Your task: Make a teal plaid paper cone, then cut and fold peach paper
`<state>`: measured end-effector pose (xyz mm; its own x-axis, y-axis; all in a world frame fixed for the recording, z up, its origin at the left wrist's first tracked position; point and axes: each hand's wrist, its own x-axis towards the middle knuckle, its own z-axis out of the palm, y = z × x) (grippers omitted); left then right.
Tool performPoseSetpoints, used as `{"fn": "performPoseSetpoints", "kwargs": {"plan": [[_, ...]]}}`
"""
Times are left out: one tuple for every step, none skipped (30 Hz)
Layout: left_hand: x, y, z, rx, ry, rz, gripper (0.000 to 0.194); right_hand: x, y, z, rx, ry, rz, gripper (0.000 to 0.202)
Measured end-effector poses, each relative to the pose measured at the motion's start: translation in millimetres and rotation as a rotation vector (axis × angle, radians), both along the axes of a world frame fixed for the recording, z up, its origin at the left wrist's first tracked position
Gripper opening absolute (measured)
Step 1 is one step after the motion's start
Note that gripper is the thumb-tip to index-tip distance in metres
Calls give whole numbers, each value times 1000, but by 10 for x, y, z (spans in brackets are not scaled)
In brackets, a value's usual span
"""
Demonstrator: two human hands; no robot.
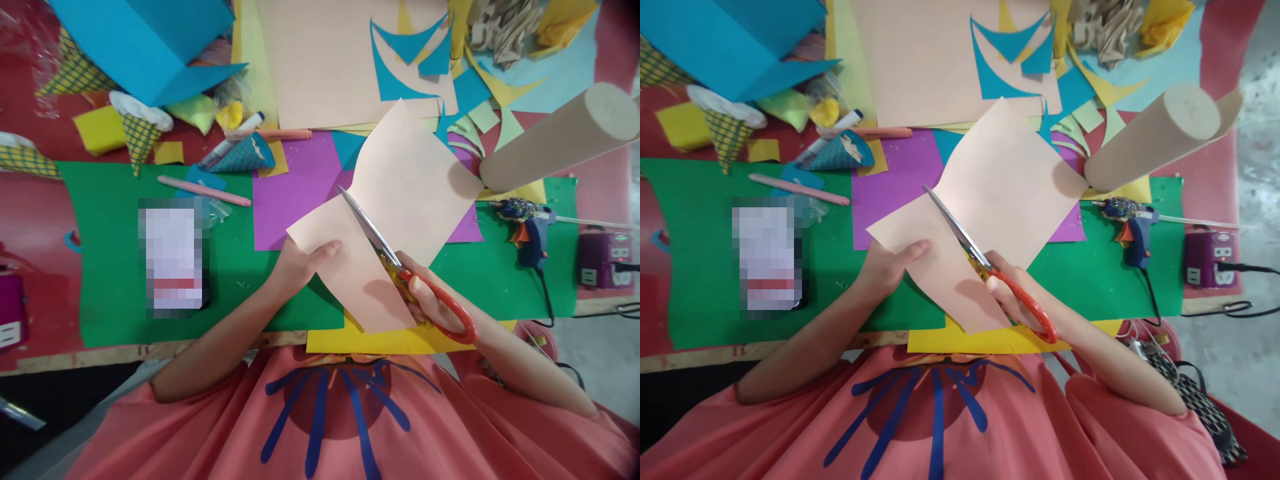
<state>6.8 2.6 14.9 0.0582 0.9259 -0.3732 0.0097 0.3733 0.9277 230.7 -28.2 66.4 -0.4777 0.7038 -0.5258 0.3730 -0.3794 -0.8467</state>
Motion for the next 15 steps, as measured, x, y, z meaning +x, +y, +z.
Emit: {"fn": "performPoseSetpoints", "kwargs": {"plan": [[-3,2,-2,2,1,-6,43,-7,-8,-6,-11,8,-14,63],[-5,5,-3,4,2,-13,43,-13,-17,-16,-27,21,-28,63],[-7,7,-3,6,2,-20,44,-17,-28,-30,-48,34,-42,63],[-9,9,-3,9,0,-26,44,-20,-40,-46,-70,45,-58,63],[-9,10,-5,14,-2,-31,45,-22,-51,-62,-92,57,-76,62],[-10,11,-10,20,-3,-36,46,-23,-60,-75,-116,75,-94,60],[-11,11,-19,27,-2,-41,47,-22,-63,-83,-140,100,-111,58],[-13,12,-33,33,-1,-43,48,-20,-58,-83,-161,130,-130,56],[-16,13,-53,40,-2,-38,50,-16,-42,-74,-183,167,-152,53],[-19,15,-76,48,-6,-27,53,-9,-13,-54,-208,202,-171,51],[-23,17,-102,58,-14,-11,56,2,31,-24,-230,228,-196,48],[-27,20,-127,71,-25,6,58,16,89,13,-249,248,-218,44],[-30,24,-149,82,-35,21,60,36,162,54,-260,244,-232,40],[-33,30,-165,89,-40,30,61,60,245,95,-238,232,-252,37],[-34,37,-175,92,-38,33,61,88,336,131,-185,219,-265,34]]}}
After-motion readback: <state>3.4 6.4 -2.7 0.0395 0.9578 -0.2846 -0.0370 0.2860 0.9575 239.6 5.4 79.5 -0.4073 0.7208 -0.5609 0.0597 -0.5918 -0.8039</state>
